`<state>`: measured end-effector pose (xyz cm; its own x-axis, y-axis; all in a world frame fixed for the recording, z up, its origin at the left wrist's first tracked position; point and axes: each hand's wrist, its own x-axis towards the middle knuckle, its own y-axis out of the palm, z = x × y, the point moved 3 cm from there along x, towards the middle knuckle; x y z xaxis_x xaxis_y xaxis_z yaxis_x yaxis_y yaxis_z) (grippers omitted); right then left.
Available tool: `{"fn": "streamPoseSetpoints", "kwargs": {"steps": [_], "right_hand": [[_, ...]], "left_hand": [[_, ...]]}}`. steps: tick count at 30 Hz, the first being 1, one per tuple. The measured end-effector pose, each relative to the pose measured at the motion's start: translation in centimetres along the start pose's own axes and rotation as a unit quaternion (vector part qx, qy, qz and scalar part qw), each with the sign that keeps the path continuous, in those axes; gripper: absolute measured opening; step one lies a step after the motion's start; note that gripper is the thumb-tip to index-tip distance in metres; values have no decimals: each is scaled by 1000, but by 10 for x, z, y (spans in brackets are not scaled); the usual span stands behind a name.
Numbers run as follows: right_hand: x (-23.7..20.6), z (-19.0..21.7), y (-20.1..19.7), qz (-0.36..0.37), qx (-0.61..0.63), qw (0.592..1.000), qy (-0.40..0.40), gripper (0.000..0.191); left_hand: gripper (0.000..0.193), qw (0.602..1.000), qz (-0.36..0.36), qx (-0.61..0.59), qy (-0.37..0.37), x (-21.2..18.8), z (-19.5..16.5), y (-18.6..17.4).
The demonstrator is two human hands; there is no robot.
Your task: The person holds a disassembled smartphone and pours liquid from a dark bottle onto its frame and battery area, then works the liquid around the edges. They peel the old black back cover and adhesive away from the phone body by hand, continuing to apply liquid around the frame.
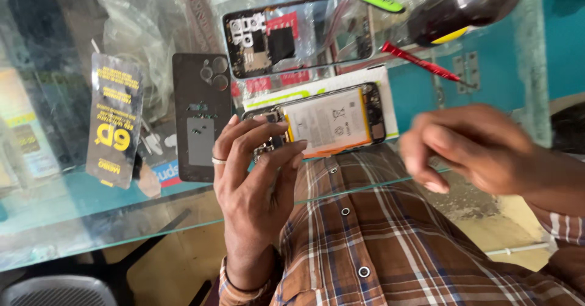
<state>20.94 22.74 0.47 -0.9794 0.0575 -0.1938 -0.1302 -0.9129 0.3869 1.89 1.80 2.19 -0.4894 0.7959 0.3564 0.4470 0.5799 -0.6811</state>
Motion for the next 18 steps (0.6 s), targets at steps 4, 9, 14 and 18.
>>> {"fn": "streamPoseSetpoints", "kwargs": {"steps": [4,9,14,18], "right_hand": [[-5,23,7,-41,-218,960,-170,24],[4,-23,11,-168,-534,786,-262,39],[12,-45,30,-131,-709,656,-223,43],[25,-35,42,-96,-713,644,-260,26]], "left_hand": [[24,999,1,33,-11,-7,5,2],[38,996,65,62,17,-7,2,16],[28,995,66,42,63,-10,8,16],[24,992,55,53,101,-18,13,17]]}}
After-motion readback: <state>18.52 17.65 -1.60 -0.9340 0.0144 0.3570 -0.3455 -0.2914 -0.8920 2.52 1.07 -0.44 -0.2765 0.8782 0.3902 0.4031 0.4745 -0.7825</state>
